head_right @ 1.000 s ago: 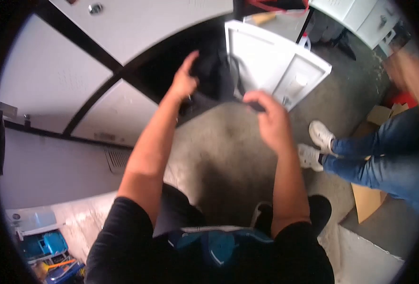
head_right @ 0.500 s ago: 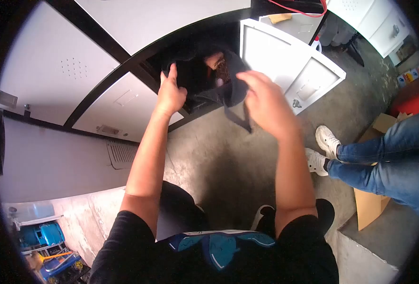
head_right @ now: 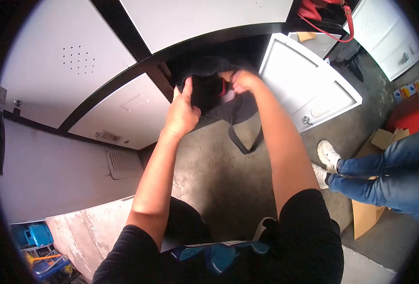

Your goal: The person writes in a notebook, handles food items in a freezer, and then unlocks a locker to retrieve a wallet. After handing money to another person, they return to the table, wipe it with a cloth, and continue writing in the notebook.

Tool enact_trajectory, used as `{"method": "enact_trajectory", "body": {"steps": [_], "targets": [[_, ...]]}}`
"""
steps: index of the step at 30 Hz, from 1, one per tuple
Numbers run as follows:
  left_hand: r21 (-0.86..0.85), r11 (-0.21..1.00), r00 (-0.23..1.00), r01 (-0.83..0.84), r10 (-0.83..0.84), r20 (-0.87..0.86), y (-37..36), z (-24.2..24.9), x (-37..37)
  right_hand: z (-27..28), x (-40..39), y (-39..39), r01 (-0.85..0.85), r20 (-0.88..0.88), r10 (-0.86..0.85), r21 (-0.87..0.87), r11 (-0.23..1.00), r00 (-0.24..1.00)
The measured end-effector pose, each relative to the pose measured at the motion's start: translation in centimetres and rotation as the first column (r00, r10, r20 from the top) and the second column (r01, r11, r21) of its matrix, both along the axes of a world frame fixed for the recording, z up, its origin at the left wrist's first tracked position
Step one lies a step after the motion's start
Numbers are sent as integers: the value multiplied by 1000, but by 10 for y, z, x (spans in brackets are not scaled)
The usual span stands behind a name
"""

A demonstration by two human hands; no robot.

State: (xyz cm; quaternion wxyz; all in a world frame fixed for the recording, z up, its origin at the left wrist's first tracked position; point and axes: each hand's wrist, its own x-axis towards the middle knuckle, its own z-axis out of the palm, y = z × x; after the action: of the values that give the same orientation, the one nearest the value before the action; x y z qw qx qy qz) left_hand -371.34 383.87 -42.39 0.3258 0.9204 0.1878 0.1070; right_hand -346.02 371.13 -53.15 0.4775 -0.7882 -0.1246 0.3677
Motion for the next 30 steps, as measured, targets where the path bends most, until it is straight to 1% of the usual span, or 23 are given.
{"method": "enact_trajectory", "body": {"steps": [2,3,4,5,6,7,8,9,10,12,13,14,16,18,19,20,22,23,24,25,26,28,30], "targets": [[-25,1000,999,-6,7,37,0,-1,2,32,-38,11,-226,-33,224,-210,951,974],[-41,999,997,8,-5,74,-1,-1,3,58,-63,15,-261,108,317,-355,898,942],[-55,998,994,23,-17,111,-2,-2,3,39,-61,22,-227,226,383,-509,831,896],[-68,997,989,39,-29,145,-3,-3,3,15,-54,27,-160,274,375,-578,800,886],[-56,998,987,35,-26,158,-4,-6,3,-2,-50,31,-104,298,344,-602,791,890],[-44,999,985,29,-21,171,-4,-9,4,-13,-50,34,-66,307,300,-592,803,903],[-32,999,982,19,-13,188,-3,-9,4,-10,-55,36,-33,276,210,-534,845,938],[-133,990,983,38,-14,180,-3,-4,2,-7,-62,37,10,239,118,-474,880,964],[-128,991,982,36,-12,187,-3,-6,2,-3,-69,39,61,199,25,-415,908,980],[-125,992,980,30,-5,201,-3,-10,3,-9,-68,40,78,97,-45,-371,925,994],[-127,991,968,49,-16,250,-2,-12,4,-14,-67,40,88,59,-73,-336,938,996],[-126,991,970,49,-17,243,-1,-15,5,-17,-67,40,101,19,-100,-301,948,995],[-124,991,976,50,-21,218,-1,-21,5,-26,-71,37,149,30,-146,-128,980,989],[-168,986,998,9,1,61,-2,-14,2,-78,-39,43,82,185,-48,-183,980,982],[-187,982,1000,-13,9,-21,-2,-12,0,-95,-28,46,52,256,5,-213,976,967],[-191,982,1000,-10,7,-15,-1,-16,0,-82,-30,46,13,313,84,-294,956,946],[-198,980,1000,-2,2,-2,2,-30,4,-36,-41,45,-44,403,249,-453,890,881],[-215,977,1000,-8,5,-15,1,-32,5,-31,-35,43,15,720,282,-376,926,634],[-232,973,1000,-12,5,-29,-1,-33,6,-25,-29,39,38,922,259,-281,959,287],[-249,968,999,-13,3,-42,-3,-35,7,24,-50,31,72,806,314,-400,914,502],[-235,971,999,-40,35,-27,-6,-44,10,51,-68,24,119,846,232,-325,938,481],[-212,973,995,-94,98,10,-13,-76,22,77,-78,13,27,727,426,-520,854,538],[-414,907,995,-81,101,26,-12,-114,43,91,-103,-3,5,771,402,-465,886,494]]}}
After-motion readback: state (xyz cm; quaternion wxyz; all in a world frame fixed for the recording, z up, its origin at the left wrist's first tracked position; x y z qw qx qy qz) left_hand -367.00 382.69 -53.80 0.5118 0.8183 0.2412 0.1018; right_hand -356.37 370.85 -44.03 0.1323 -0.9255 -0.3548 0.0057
